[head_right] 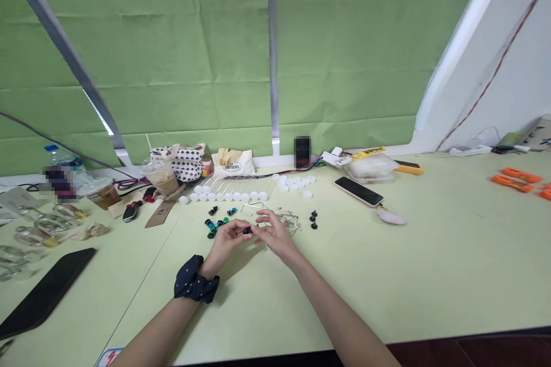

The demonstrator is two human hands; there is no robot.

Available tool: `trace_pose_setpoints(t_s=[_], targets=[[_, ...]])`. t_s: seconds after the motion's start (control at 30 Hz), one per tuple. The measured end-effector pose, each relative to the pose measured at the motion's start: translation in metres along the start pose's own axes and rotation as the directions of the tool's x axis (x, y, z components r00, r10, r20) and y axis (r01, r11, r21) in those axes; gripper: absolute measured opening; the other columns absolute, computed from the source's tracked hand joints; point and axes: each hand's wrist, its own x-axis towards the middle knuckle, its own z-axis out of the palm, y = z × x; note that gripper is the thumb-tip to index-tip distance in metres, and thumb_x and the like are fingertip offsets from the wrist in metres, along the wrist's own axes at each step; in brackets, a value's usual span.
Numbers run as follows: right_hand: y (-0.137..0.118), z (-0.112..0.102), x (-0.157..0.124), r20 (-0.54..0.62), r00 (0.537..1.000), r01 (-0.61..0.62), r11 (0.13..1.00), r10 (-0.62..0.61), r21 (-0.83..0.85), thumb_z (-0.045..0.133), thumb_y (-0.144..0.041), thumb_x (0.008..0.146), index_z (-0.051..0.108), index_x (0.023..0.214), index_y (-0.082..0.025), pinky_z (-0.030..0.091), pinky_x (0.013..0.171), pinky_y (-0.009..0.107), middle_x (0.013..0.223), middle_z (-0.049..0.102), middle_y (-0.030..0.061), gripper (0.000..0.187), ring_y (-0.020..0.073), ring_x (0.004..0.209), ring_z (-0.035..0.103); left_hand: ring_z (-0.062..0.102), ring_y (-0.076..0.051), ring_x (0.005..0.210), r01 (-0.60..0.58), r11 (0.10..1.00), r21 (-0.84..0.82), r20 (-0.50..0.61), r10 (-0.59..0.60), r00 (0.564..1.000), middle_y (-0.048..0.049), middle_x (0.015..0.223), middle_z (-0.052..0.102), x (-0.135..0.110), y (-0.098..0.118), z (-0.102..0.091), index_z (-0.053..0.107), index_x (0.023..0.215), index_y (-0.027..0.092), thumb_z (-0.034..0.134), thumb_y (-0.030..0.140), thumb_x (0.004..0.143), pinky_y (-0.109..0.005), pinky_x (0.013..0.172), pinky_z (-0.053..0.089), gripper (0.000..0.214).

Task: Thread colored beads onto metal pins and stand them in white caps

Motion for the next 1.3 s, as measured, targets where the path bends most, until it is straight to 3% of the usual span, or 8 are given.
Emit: trace_pose_setpoints(t_s=[0.1, 0.27, 0.33, 0.47, 0.63, 0.8, 1.1, 1.3], targets=[[0.001, 0.0, 0.001, 0.021, 0.987, -0.159, 0.986, 0.16, -0.045, 0.049, -0.059, 0.078, 0.054, 0.091, -0.019, 0.037, 0.036, 0.02, 0.065, 0.056, -0.0002, 0.042, 0.0089, 0.042, 0.048, 0.063, -0.018, 0.079, 0.003, 1.0, 0.01, 0.007, -0.003, 1.0, -0.0052, 0.082, 0.066, 0.0, 0.0, 0.0, 0.065, 0.08, 0.014, 0.079, 0.022, 0.058, -0.033, 0.076, 0.051, 0.027], [-0.001, 0.001, -0.001, -0.008, 0.998, 0.07, 0.997, -0.07, -0.038, 0.073, -0.042, 0.063, 0.054, 0.095, -0.022, 0.047, 0.051, 0.022, 0.088, 0.059, 0.0022, 0.042, 0.0104, 0.062, 0.056, 0.062, -0.018, 0.078, -0.016, 0.999, 0.032, -0.017, 0.017, 1.0, -0.0053, 0.08, 0.065, 0.001, -0.001, -0.001, 0.065, 0.078, 0.014, 0.079, 0.024, 0.058, -0.034, 0.076, 0.05, 0.027], [-0.001, 0.001, -0.001, -0.016, 1.0, 0.003, 1.0, -0.003, -0.003, 0.067, -0.047, 0.068, 0.05, 0.103, -0.025, 0.046, 0.048, 0.022, 0.09, 0.059, 0.0022, 0.045, 0.0109, 0.06, 0.057, 0.062, -0.018, 0.079, -0.012, 0.999, 0.033, -0.016, 0.012, 1.0, -0.0052, 0.081, 0.065, 0.001, 0.0, 0.0, 0.064, 0.078, 0.014, 0.079, 0.024, 0.058, -0.033, 0.075, 0.05, 0.027], [0.003, -0.001, 0.001, 0.005, 0.991, -0.133, 0.989, 0.134, -0.06, 0.053, -0.058, 0.075, 0.053, 0.079, -0.017, 0.033, 0.034, 0.02, 0.06, 0.053, -0.0013, 0.04, 0.0068, 0.037, 0.042, 0.062, -0.017, 0.076, -0.002, 1.0, 0.03, 0.026, 0.001, 1.0, -0.0045, 0.079, 0.065, 0.0, -0.001, 0.002, 0.064, 0.079, 0.014, 0.079, 0.022, 0.058, -0.032, 0.073, 0.05, 0.027], [0.002, -0.001, 0.0, -0.047, 0.998, 0.045, 0.999, -0.045, -0.001, 0.077, -0.041, 0.058, 0.05, 0.103, -0.025, 0.049, 0.06, 0.023, 0.099, 0.057, 0.0028, 0.055, 0.0112, 0.072, 0.059, 0.061, -0.018, 0.078, -0.011, 0.999, 0.033, -0.032, 0.012, 0.999, -0.0049, 0.081, 0.064, 0.001, 0.001, 0.0, 0.064, 0.077, 0.014, 0.079, 0.025, 0.058, -0.032, 0.074, 0.05, 0.027], [0.005, 0.001, 0.002, 0.048, 0.986, -0.157, 0.987, 0.158, -0.038, 0.051, -0.061, 0.075, 0.051, 0.08, -0.018, 0.027, 0.033, 0.019, 0.055, 0.052, -0.0036, 0.044, 0.0058, 0.033, 0.038, 0.06, -0.018, 0.078, -0.003, 0.998, 0.055, -0.005, 0.004, 1.0, -0.0053, 0.082, 0.064, 0.0, 0.001, 0.001, 0.064, 0.079, 0.014, 0.079, 0.026, 0.057, -0.031, 0.072, 0.049, 0.029], [0.001, 0.002, -0.003, 0.093, 0.985, 0.157, 0.971, -0.143, -0.179, 0.061, -0.035, 0.075, 0.055, 0.08, -0.019, 0.034, 0.048, 0.022, 0.063, 0.052, -0.0022, 0.018, 0.0091, 0.051, 0.045, 0.038, -0.008, 0.045, 0.027, 0.95, 0.31, 0.001, -0.029, 1.0, 0.0033, 0.048, 0.044, -0.002, 0.003, 0.009, 0.048, 0.056, 0.016, 0.046, 0.048, 0.083, -0.022, 0.048, 0.029, 0.042], [0.014, 0.0, -0.001, 0.144, 0.957, 0.289, 0.876, -0.252, -0.386, 0.054, -0.022, 0.076, 0.059, 0.082, -0.019, 0.04, 0.056, 0.024, 0.063, 0.053, -0.0018, 0.008, 0.0105, 0.055, 0.046, 0.032, -0.008, 0.033, 0.234, 0.914, 0.332, -0.003, -0.247, 0.969, 0.0032, 0.035, 0.036, -0.002, -0.002, 0.006, 0.037, 0.039, 0.019, 0.036, 0.056, 0.082, -0.024, 0.041, 0.023, 0.057]])
